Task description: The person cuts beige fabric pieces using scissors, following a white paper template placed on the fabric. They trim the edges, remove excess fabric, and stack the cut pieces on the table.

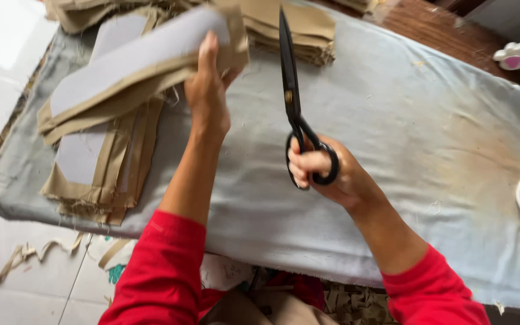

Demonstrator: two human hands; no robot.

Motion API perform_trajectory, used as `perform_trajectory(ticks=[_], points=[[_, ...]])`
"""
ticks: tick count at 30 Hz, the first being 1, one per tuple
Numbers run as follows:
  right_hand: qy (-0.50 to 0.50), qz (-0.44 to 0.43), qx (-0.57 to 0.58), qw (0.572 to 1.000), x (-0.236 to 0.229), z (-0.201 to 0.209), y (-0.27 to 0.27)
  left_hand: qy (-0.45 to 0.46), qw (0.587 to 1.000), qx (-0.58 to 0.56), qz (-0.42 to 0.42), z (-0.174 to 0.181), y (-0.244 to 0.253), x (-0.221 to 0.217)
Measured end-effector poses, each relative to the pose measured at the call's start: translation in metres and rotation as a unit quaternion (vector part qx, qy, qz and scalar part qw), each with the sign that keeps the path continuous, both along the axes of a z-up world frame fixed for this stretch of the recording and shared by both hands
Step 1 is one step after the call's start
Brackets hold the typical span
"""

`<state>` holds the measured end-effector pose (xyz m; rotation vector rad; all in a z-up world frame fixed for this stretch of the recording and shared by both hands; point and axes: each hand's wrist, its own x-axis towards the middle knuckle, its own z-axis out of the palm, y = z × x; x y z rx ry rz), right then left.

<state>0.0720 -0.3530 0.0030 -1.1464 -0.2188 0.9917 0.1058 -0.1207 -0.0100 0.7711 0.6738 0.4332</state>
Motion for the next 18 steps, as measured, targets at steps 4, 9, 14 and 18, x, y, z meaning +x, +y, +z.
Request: perform_trajectory(ticks=[4, 9, 14, 18], points=[[-0.137, -0.083, -0.023, 0.987, 0.007, -0.011, 0.043, -0.102, 0.991, 0.009, 0.091, 0.021, 0.002, 0.015], [-0.186, -0.1, -0.118, 0.97, -0.005, -0.027, 0.041, -0.148, 0.979, 0.105, 0.09, -0.017, 0.006, 0.012], [-0.226, -0.029, -0.087, 0.97, -0.015, -0.031, 0.038, -0.195, 0.966, 0.079, 0.153, -0.022, 0.004, 0.009], [-0.26, 0.001, -0.09, 0.961, -0.018, -0.033, 0.038, -0.095, 0.959, 0.148, 0.221, 0.007, 0.007, 0.0]])
